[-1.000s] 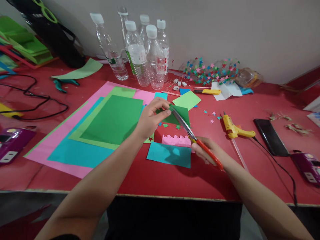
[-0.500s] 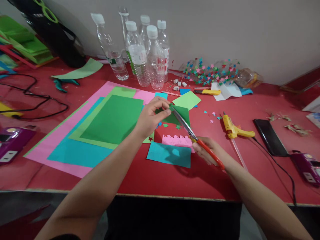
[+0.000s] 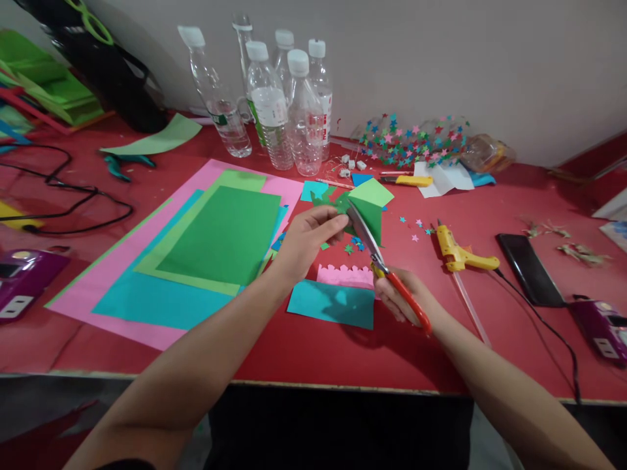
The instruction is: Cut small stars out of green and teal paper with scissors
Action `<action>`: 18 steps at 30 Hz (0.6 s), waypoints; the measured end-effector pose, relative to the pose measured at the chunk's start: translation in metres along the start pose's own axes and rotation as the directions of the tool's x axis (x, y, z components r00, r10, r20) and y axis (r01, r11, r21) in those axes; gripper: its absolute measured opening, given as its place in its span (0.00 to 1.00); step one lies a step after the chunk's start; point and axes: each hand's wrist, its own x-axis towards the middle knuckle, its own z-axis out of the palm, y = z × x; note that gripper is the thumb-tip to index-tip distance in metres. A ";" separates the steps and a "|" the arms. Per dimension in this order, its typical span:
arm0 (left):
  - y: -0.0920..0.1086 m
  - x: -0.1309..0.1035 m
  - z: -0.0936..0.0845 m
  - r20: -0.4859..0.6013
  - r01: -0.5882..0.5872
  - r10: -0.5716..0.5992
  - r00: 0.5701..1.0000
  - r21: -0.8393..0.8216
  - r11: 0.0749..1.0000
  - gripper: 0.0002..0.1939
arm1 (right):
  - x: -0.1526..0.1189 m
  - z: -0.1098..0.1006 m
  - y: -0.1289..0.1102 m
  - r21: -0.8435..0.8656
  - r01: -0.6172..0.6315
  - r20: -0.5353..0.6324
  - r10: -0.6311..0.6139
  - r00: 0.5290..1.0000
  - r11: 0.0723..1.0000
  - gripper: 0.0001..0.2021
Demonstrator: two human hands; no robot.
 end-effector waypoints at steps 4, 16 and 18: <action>-0.001 0.004 -0.004 -0.077 0.000 -0.011 0.997 -0.136 0.991 0.04 | 0.001 0.000 0.004 0.007 -0.006 0.004 0.006 1.000 1.000 0.23; 0.002 0.004 -0.006 -0.111 -0.094 0.083 0.990 -0.093 0.991 0.02 | 0.002 -0.003 0.003 -0.022 0.017 0.051 -0.016 0.999 1.000 0.24; 0.004 0.004 -0.007 -0.118 -0.129 0.129 0.985 0.006 0.992 0.02 | 0.001 -0.005 -0.001 -0.040 0.013 0.068 -0.010 0.998 0.999 0.24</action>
